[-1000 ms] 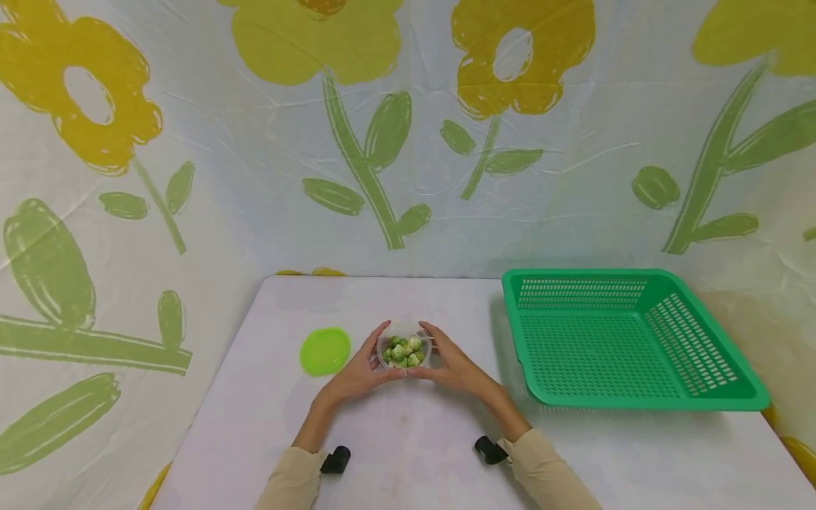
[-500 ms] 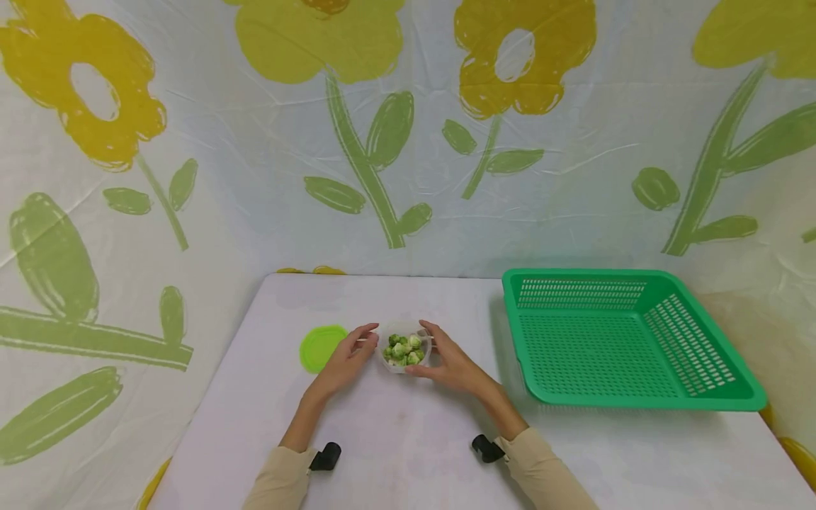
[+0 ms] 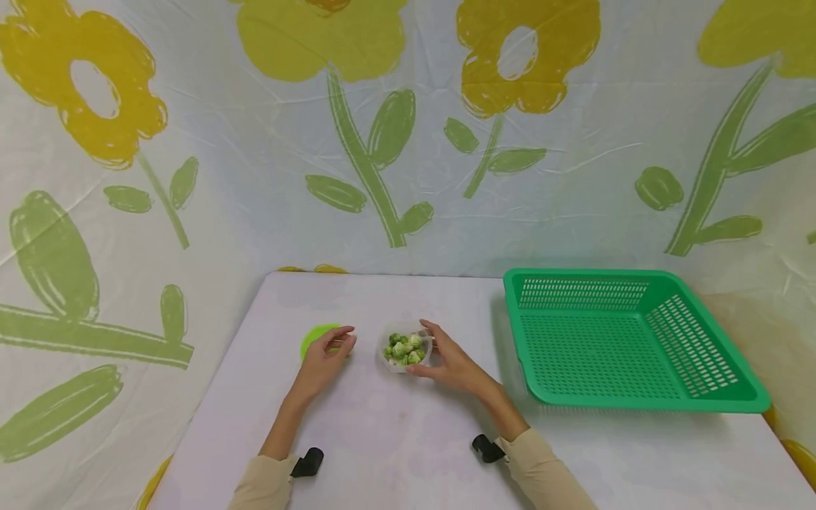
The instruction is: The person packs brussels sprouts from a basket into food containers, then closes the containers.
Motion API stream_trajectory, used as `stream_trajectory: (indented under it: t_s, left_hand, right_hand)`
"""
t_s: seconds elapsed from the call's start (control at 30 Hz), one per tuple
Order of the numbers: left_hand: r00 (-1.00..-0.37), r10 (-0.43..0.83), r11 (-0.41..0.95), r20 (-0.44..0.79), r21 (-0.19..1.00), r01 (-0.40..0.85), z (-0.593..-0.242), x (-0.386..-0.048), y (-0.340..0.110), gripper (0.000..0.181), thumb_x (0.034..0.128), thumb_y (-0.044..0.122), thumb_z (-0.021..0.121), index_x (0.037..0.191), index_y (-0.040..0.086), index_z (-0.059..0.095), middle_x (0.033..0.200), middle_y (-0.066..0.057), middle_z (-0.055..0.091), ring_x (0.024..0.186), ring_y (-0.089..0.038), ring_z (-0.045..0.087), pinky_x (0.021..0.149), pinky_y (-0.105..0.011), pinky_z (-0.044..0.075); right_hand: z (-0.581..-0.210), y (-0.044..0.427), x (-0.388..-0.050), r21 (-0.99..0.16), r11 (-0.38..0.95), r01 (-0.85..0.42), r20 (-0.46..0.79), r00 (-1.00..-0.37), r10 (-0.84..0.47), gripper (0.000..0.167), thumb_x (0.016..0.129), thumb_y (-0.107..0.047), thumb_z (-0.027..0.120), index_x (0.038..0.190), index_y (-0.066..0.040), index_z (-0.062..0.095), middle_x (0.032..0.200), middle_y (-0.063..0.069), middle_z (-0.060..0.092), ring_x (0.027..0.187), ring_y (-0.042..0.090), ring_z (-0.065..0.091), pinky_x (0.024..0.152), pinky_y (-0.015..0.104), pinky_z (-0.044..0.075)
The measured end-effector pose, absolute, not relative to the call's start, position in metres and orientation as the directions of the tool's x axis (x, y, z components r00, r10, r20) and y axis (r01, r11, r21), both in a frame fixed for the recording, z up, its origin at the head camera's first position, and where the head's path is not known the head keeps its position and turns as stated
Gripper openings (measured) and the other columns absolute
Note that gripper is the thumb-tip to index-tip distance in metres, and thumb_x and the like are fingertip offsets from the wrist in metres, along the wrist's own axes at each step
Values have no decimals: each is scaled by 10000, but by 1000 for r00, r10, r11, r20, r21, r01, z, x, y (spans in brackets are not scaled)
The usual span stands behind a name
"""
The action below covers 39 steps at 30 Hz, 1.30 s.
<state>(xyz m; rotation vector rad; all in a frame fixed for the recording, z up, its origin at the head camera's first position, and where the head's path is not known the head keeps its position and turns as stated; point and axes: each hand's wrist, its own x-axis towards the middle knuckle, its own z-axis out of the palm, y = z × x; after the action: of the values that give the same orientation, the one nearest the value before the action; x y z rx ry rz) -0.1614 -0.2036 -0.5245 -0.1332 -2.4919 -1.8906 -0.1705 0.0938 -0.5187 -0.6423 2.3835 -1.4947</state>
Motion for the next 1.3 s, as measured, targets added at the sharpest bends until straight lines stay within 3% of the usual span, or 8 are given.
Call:
stream_trajectory:
  t_s: [0.33, 0.5, 1.0, 1.3]
  left_hand:
    - [-992, -84, 387, 91, 921, 52, -526, -153, -226, 353, 1031, 241, 661, 1293, 5, 679, 1128, -148, 679, 976, -266, 704, 765, -186, 568]
    - [-982, -164, 437, 90, 899, 10, -527, -151, -235, 315, 1027, 224, 661, 1269, 26, 698, 1094, -132, 697, 1015, -218, 672, 789, -140, 536]
    - [-947, -314, 494, 67, 864, -103, -530, -143, -253, 350, 1016, 138, 641, 1338, 0, 639, 1224, -183, 612, 1093, -305, 614, 791, -89, 438]
    - [-941, -336, 517, 46, 844, -143, -536, -143, -257, 369, 1009, 105, 624, 1352, -33, 612, 1241, -223, 588, 1090, -331, 596, 822, -143, 445]
  right_hand:
    - [-518, 95, -170, -897, 384, -220, 7, -875, -485, 978, 905, -323, 820, 1626, -59, 216, 1610, 235, 319, 1411, 389, 431, 1155, 543, 380]
    - [-518, 94, -169, -897, 383, -221, 10, -876, -482, 973, 906, -324, 820, 1627, -65, 219, 1607, 233, 323, 1409, 383, 435, 1152, 541, 383]
    - [-519, 94, -169, -905, 364, -219, 18, -876, -483, 970, 903, -311, 824, 1620, -50, 227, 1600, 261, 319, 1389, 398, 455, 1145, 550, 388]
    - [-519, 95, -169, -902, 369, -224, 16, -872, -490, 969, 908, -316, 818, 1625, -58, 219, 1609, 255, 308, 1400, 408, 439, 1145, 555, 388]
